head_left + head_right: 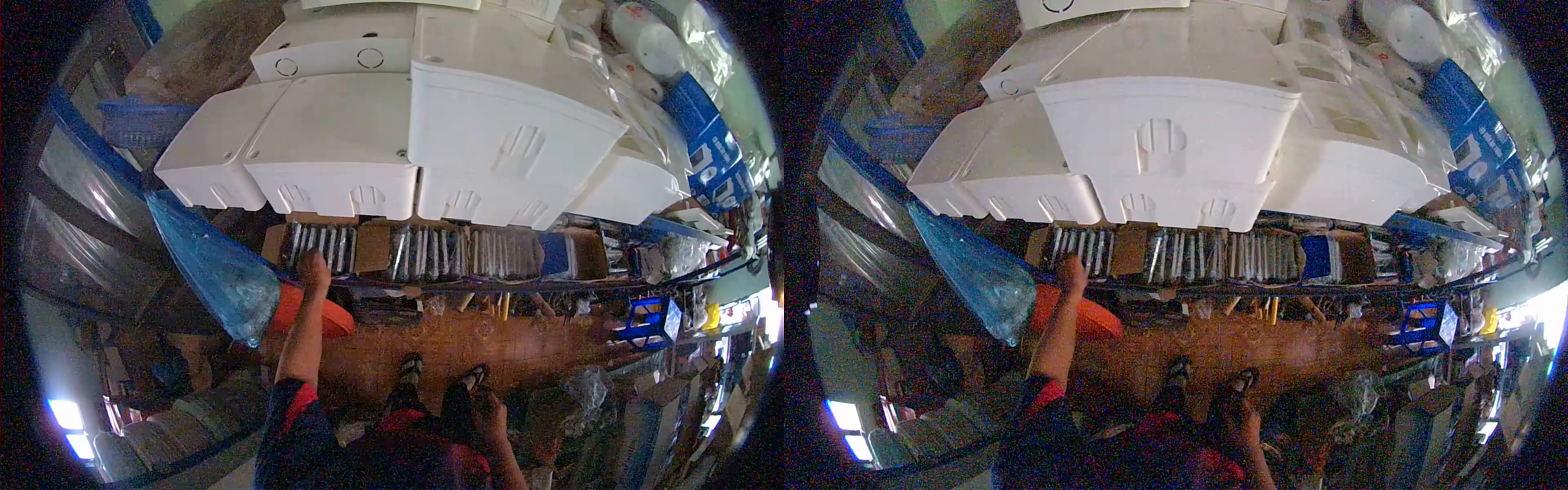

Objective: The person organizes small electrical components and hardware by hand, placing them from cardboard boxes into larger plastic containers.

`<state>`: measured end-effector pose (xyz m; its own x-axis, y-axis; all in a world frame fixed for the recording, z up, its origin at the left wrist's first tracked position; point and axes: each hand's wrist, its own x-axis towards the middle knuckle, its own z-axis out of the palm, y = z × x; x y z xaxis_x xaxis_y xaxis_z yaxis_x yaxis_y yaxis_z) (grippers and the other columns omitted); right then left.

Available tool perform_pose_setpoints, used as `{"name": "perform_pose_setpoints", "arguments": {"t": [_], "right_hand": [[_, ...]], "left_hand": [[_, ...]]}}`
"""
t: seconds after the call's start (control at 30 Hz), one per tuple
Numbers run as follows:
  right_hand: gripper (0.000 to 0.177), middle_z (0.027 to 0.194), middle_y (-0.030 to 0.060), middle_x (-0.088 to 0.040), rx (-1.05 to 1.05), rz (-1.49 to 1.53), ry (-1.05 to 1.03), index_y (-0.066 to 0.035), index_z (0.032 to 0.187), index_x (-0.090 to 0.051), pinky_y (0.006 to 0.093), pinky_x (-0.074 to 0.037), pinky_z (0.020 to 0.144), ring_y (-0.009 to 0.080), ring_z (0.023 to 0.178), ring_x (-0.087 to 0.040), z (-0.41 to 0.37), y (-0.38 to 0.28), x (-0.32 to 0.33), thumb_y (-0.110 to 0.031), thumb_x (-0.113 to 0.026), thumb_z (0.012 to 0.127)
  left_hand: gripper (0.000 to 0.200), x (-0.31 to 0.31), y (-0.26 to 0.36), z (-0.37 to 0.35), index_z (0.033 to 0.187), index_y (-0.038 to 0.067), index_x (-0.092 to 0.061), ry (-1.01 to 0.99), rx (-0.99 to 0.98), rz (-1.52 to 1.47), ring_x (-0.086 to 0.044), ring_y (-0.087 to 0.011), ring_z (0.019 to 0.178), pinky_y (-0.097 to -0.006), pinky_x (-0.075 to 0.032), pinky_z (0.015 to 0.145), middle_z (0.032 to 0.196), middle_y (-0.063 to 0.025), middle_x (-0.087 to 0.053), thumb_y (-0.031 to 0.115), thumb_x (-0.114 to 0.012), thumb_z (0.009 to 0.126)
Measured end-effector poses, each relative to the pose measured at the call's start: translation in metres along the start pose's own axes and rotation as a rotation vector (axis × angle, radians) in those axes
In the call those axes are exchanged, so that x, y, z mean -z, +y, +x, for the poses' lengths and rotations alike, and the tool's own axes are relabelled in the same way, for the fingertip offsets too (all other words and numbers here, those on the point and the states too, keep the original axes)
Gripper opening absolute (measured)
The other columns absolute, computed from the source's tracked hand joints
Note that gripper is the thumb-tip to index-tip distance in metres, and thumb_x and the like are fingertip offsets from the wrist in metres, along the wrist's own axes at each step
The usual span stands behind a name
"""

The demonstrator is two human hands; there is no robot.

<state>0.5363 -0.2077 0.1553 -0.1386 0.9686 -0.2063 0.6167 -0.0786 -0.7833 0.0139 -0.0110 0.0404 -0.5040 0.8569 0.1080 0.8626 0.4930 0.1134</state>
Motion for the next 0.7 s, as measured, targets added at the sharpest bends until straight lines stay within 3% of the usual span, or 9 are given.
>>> {"name": "perform_pose_setpoints", "arguments": {"t": [0.03, 0.1, 0.17, 0.23, 0.33, 0.43, 0.53, 0.63, 0.7], "right_hand": [[0.026, 0.092, 0.0156, -0.064, 0.151, -0.092, 0.010, -0.003, 0.100, -0.060, 0.0344, -0.049, 0.070, 0.0302, 0.084, -0.064, 0.001, -0.007, 0.002, -0.012, -0.064, 0.077], [0.025, 0.092, 0.0159, -0.064, 0.076, -0.048, -0.014, -0.003, 0.100, -0.059, 0.0344, -0.049, 0.070, 0.0301, 0.085, -0.064, 0.001, -0.007, -0.001, -0.012, -0.064, 0.077], [0.025, 0.092, 0.0160, -0.064, 0.022, -0.033, -0.032, -0.003, 0.100, -0.060, 0.0345, -0.049, 0.071, 0.0299, 0.085, -0.064, 0.002, -0.001, -0.004, -0.012, -0.064, 0.077], [0.026, 0.092, 0.0160, -0.064, -0.014, -0.046, -0.039, -0.004, 0.100, -0.060, 0.0349, -0.049, 0.071, 0.0296, 0.086, -0.064, 0.002, 0.005, -0.004, -0.012, -0.064, 0.076], [0.025, 0.091, 0.0154, -0.064, -0.087, -0.027, -0.023, -0.004, 0.101, -0.060, 0.0342, -0.049, 0.072, 0.0293, 0.086, -0.064, 0.000, 0.006, -0.005, -0.011, -0.064, 0.076], [0.026, 0.092, 0.0147, -0.065, -0.011, -0.059, 0.009, -0.004, 0.101, -0.060, 0.0338, -0.049, 0.073, 0.0288, 0.086, -0.064, 0.001, 0.005, -0.006, -0.010, -0.063, 0.076], [0.028, 0.092, 0.0146, -0.065, -0.014, -0.049, -0.017, -0.004, 0.102, -0.060, 0.0333, -0.049, 0.073, 0.0290, 0.086, -0.063, 0.000, 0.019, -0.007, -0.011, -0.065, 0.075], [0.028, 0.094, 0.0145, -0.065, 0.018, -0.053, -0.025, -0.005, 0.103, -0.060, 0.0336, -0.049, 0.074, 0.0298, 0.087, -0.063, 0.005, 0.008, -0.002, -0.013, -0.067, 0.076], [0.027, 0.094, 0.0148, -0.065, 0.033, -0.073, 0.013, -0.005, 0.102, -0.060, 0.0341, -0.049, 0.073, 0.0306, 0.087, -0.063, 0.007, 0.003, -0.005, -0.015, -0.066, 0.078]], "left_hand": [[0.012, -0.026, -0.008, 0.003, 0.084, -0.004, -0.061, 0.118, -0.002, -0.047, -0.057, -0.0357, 0.083, -0.0434, -0.049, 0.069, 0.088, -0.0215, -0.058, 0.005, -0.059, 0.077], [0.011, -0.096, -0.028, 0.013, 0.081, -0.004, -0.060, 0.356, -0.003, -0.141, -0.057, -0.0358, 0.079, -0.0433, -0.049, 0.066, 0.080, -0.0206, -0.057, 0.006, -0.057, 0.078], [0.014, -0.048, -0.011, 0.002, 0.083, -0.004, -0.059, 0.213, -0.090, -0.115, -0.056, -0.0355, 0.073, -0.0450, -0.048, 0.064, 0.073, -0.0193, -0.054, 0.007, -0.051, 0.082], [0.013, -0.058, -0.011, 0.003, 0.083, -0.004, -0.059, 0.453, -0.201, -0.212, -0.055, -0.0358, 0.070, -0.0461, -0.047, 0.064, 0.070, -0.0182, -0.053, 0.005, -0.050, 0.082], [0.012, -0.055, -0.008, 0.011, 0.085, -0.004, -0.059, 0.276, -0.154, -0.125, -0.057, -0.0383, 0.078, -0.0477, -0.047, 0.068, 0.076, -0.0203, -0.057, 0.002, -0.051, 0.079], [0.018, -0.036, -0.009, 0.026, 0.088, -0.003, -0.058, 0.044, 0.060, -0.073, -0.058, -0.0407, 0.087, -0.0478, -0.048, 0.074, 0.086, -0.0235, -0.059, 0.002, -0.060, 0.071], [0.029, 0.008, -0.001, 0.013, 0.092, -0.004, -0.058, -0.030, 0.022, -0.131, -0.058, -0.0401, 0.094, -0.0473, -0.048, 0.079, 0.094, -0.0262, -0.060, 0.005, -0.066, 0.065], [0.034, -0.012, -0.019, 0.016, 0.093, -0.004, -0.058, 0.211, 0.117, -0.238, -0.059, -0.0398, 0.090, -0.0474, -0.047, 0.079, 0.092, -0.0258, -0.060, 0.009, -0.068, 0.063], [0.032, -0.013, -0.026, 0.017, 0.093, -0.004, -0.058, 0.104, 0.121, -0.206, -0.059, -0.0399, 0.091, -0.0480, -0.047, 0.080, 0.093, -0.0254, -0.060, 0.010, -0.067, 0.066]]}}
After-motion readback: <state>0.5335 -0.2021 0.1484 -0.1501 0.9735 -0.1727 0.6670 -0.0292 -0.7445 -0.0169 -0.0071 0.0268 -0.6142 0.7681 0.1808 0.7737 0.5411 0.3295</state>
